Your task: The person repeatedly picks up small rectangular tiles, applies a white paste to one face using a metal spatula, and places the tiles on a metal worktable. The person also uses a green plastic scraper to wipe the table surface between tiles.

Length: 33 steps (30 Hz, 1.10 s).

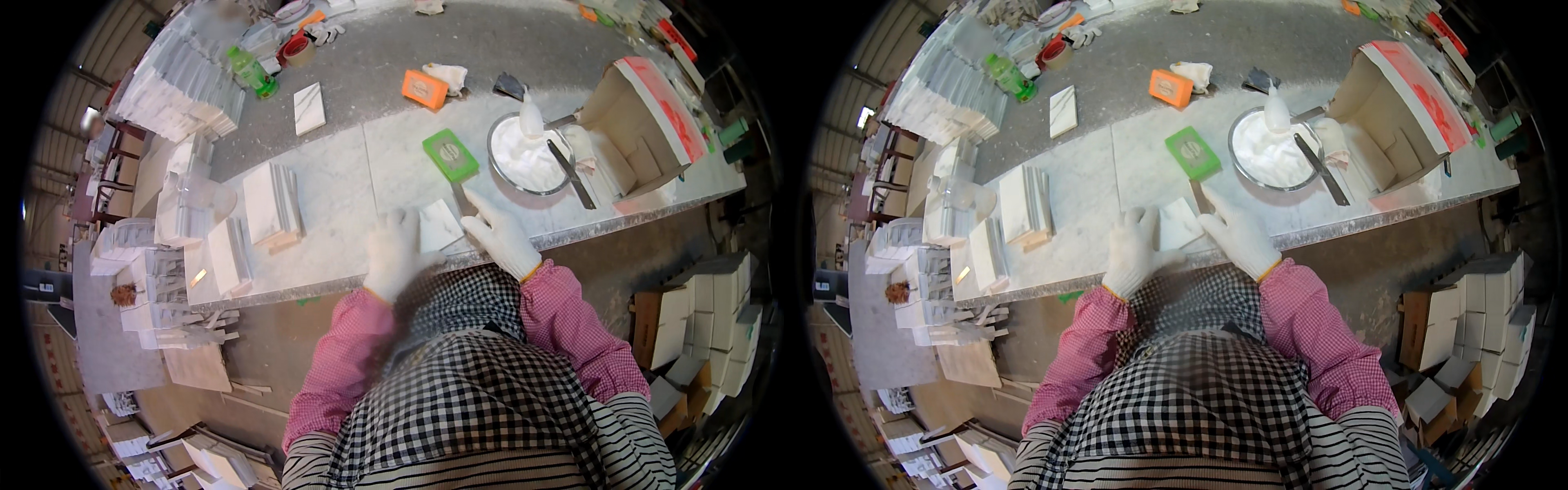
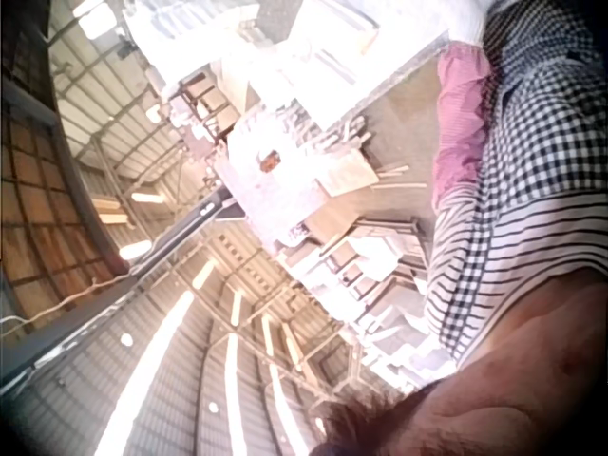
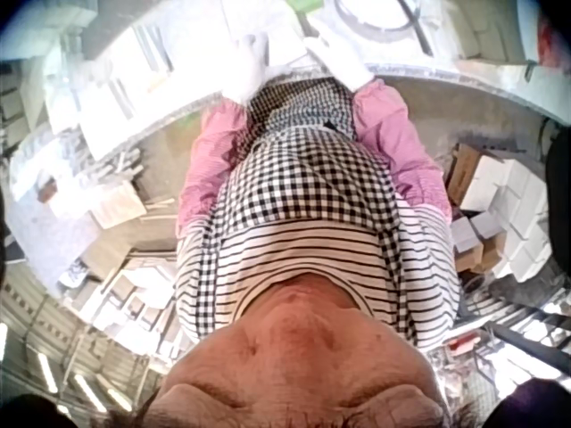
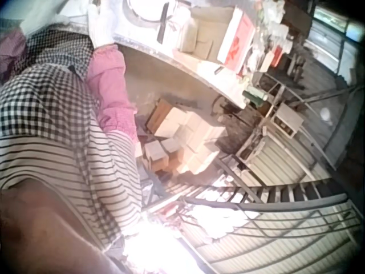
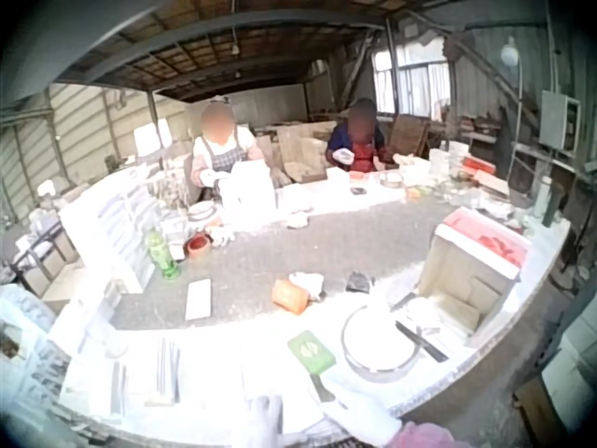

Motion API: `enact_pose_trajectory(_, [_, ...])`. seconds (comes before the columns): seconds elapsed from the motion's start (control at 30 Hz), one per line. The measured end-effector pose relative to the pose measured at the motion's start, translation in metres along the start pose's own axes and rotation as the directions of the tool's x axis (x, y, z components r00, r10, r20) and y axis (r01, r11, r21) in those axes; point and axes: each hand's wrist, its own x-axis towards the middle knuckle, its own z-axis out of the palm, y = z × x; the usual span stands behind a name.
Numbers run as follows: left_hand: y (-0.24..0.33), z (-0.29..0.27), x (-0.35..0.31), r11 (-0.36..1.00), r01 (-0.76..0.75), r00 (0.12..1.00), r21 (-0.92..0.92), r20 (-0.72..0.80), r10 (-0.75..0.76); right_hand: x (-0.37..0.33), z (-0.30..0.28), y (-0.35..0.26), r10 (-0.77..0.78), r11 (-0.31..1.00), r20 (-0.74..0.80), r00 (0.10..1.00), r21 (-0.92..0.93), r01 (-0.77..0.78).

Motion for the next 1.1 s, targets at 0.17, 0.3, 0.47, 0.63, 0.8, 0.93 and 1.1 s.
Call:
enact_pose_trajectory(0.17, [0.006,-0.014,0.004,0.997,0.019,1.0,-0.075,0.002,-0.019,-0.019,-0.012,0.003,-0.007,0.996,-0.113,0.994,0.086,0.017])
enact_pose_trajectory(0.3, [0.029,-0.045,0.022,0.994,-0.076,0.994,-0.084,-0.082,0.07,-0.045,-0.022,0.002,0.113,0.982,-0.178,0.978,0.17,-0.082])
enact_pose_trajectory(0.47, [0.072,-0.074,0.094,0.822,-0.059,0.963,-0.566,0.186,0.197,-0.07,-0.015,0.021,0.176,0.946,-0.228,0.958,0.307,-0.101])
enact_pose_trajectory(0.63, [0.072,-0.016,0.134,0.006,0.565,0.782,-0.825,0.537,0.317,-0.076,-0.029,0.01,0.173,0.932,-0.231,0.958,0.352,-0.083])
enact_pose_trajectory(0.8, [0.113,-0.062,0.108,0.738,0.185,0.892,-0.649,0.426,0.152,-0.078,-0.041,0.03,0.158,0.959,-0.279,0.947,0.273,-0.079])
enact_pose_trajectory(0.93, [0.075,-0.064,0.074,0.912,-0.168,0.955,-0.373,0.168,0.245,-0.075,-0.038,0.034,0.121,0.967,-0.286,0.951,0.251,-0.047])
enact_pose_trajectory(1.1, [0.038,-0.077,0.031,0.974,-0.22,0.94,-0.061,0.252,0.228,-0.074,-0.033,0.023,0.065,0.993,-0.306,0.95,0.118,-0.03])
